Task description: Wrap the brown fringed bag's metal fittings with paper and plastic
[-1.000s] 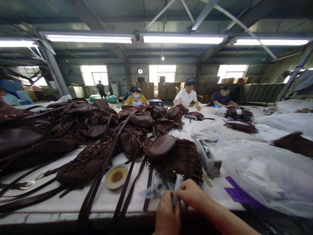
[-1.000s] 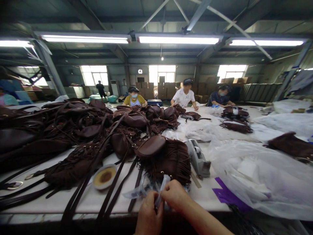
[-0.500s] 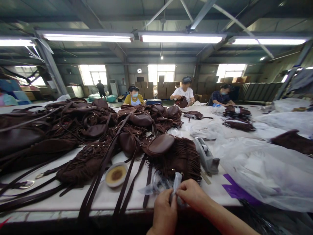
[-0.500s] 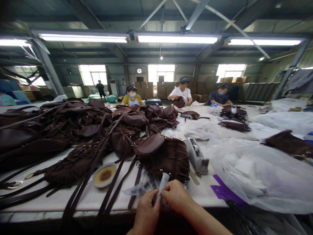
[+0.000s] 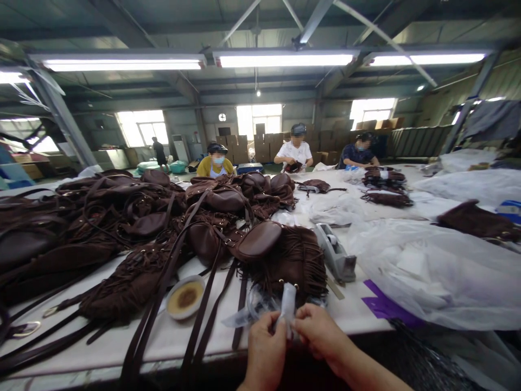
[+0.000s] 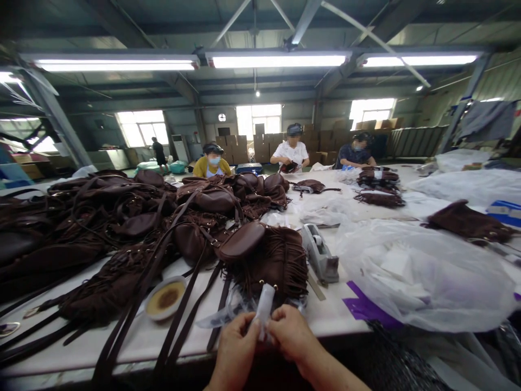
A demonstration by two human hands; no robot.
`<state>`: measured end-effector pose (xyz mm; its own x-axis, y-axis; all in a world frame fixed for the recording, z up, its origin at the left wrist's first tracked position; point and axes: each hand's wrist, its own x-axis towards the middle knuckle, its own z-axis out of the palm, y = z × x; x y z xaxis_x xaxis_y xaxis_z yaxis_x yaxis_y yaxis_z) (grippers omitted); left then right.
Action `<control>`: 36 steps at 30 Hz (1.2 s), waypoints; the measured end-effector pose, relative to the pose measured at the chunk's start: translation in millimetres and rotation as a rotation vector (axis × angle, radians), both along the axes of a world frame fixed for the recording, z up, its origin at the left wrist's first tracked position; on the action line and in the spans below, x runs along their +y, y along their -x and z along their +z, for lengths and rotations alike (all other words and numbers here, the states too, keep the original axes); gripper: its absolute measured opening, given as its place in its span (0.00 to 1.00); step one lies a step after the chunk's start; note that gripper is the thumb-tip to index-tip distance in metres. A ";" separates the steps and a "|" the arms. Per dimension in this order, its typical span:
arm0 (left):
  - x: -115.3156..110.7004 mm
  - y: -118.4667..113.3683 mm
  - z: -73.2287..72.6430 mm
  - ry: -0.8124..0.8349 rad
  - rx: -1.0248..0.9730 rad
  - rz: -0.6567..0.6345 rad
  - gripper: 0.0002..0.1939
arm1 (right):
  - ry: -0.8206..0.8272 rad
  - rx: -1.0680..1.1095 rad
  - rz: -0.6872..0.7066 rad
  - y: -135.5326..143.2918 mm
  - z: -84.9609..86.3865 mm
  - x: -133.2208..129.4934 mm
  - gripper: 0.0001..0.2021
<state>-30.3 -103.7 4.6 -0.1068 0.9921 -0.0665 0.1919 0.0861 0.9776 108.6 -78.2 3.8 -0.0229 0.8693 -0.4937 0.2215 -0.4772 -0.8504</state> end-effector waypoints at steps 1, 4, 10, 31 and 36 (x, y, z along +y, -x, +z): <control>0.9 0.1 -0.8 0.028 -0.042 0.000 0.19 | 0.023 0.027 0.015 -2.6 -2.6 -1.9 0.07; 2.6 -1.1 -0.5 0.123 -0.193 -0.001 0.23 | 0.023 0.091 0.031 -11.7 -8.7 -6.8 0.09; -1.3 -10.4 7.3 0.176 -0.349 0.063 0.22 | -0.024 0.267 -0.005 -15.6 -5.2 -6.3 0.20; 1.0 -9.9 -7.3 0.151 -0.262 0.027 0.25 | -0.302 0.118 -0.049 -17.9 -7.8 -3.8 0.20; 0.6 -10.6 -5.7 0.158 -0.264 0.040 0.24 | -0.327 0.075 -0.038 -13.0 -12.6 -1.7 0.18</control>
<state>-19.7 -103.2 -1.2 -0.1040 0.9625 -0.2505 -0.0737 0.2438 0.9670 121.5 -79.9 -8.8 -0.0134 0.9823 -0.1866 0.1402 -0.1830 -0.9731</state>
